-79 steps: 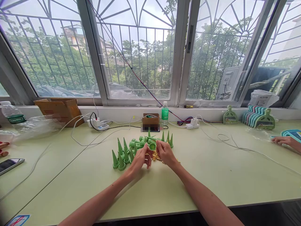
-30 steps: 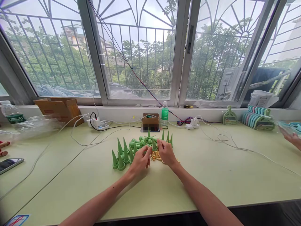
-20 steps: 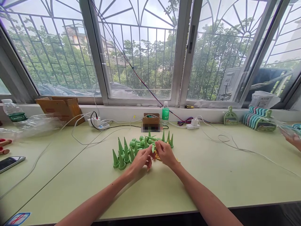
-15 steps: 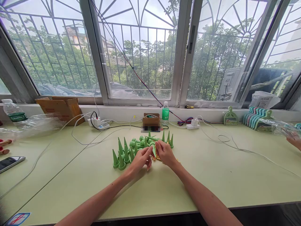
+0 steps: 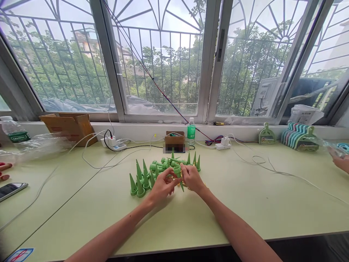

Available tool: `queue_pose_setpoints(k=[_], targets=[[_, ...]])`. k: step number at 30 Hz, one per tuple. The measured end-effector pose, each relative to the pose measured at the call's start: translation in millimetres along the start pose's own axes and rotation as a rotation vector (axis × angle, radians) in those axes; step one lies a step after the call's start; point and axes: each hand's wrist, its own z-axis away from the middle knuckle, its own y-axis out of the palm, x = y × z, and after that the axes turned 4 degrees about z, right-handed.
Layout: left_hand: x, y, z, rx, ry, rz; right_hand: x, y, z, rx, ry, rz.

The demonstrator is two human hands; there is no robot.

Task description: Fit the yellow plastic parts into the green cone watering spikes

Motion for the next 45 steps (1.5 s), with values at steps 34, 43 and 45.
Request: queue_pose_setpoints(k=[34, 43, 45], targets=[[-11.3, 2.2, 0.1, 0.069, -0.174, 0.309, 2.6, -3.5, 1.0, 0.046, -0.06, -0.065], [-14.3, 1.4, 0.5, 0.078, -0.141, 0.252, 3.9, -3.4, 1.7, 0.071, -0.049, -0.084], [-16.1, 2.0, 1.4, 0.094, -0.116, 0.228, 4.1, -3.1, 1.6, 0.064, -0.025, -0.096]])
